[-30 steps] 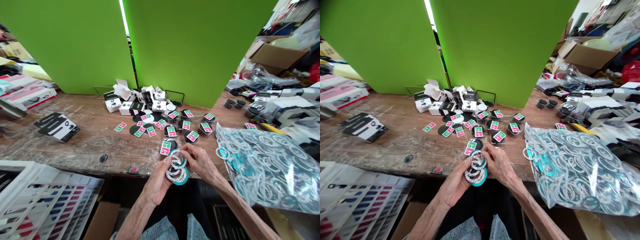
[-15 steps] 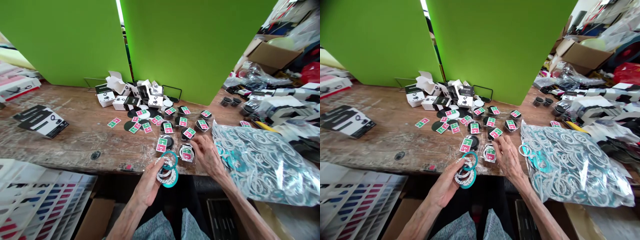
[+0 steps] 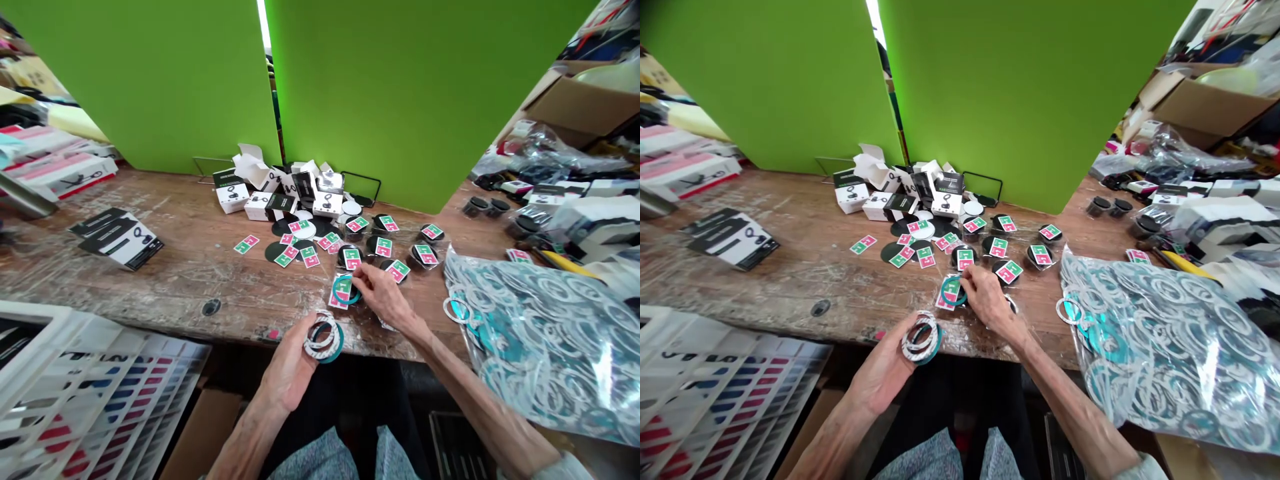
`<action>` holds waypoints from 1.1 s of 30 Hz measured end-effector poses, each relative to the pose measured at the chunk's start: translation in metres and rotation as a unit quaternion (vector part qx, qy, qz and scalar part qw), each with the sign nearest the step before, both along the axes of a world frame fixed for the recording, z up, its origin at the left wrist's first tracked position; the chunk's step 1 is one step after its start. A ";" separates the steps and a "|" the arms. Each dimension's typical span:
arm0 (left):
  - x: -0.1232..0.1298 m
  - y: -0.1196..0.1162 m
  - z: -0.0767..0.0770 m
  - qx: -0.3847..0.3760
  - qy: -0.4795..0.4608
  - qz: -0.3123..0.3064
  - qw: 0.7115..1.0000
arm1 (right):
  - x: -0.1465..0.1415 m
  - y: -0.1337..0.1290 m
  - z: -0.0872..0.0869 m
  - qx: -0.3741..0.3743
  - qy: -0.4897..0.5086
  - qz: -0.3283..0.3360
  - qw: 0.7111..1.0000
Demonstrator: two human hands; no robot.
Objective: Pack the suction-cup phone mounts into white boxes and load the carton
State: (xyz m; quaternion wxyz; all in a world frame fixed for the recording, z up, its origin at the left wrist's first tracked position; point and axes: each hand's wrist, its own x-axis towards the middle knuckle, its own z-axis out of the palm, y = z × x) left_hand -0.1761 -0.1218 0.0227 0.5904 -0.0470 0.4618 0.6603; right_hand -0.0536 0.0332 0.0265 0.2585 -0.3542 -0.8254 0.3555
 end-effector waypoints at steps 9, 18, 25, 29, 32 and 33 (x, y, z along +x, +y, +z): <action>-0.010 0.022 0.017 0.095 0.131 -0.074 0.984 | -0.011 -0.017 0.028 -0.143 0.021 0.154 0.977; -0.022 0.047 0.025 0.098 0.156 -0.090 0.979 | -0.017 -0.001 0.029 -0.126 0.047 0.152 0.979; -0.030 0.059 0.026 0.112 0.158 -0.088 0.977 | -0.020 0.008 0.027 -0.175 0.051 0.137 0.974; -0.033 0.065 0.022 0.103 0.123 -0.096 0.982 | -0.026 0.015 0.021 -0.237 0.090 0.118 0.960; -0.034 0.070 0.022 0.101 0.108 -0.095 0.984 | -0.032 0.020 0.021 -0.222 0.126 0.095 0.962; -0.035 0.072 0.023 0.103 0.103 -0.098 0.984 | -0.033 0.023 0.023 -0.235 0.132 0.092 0.959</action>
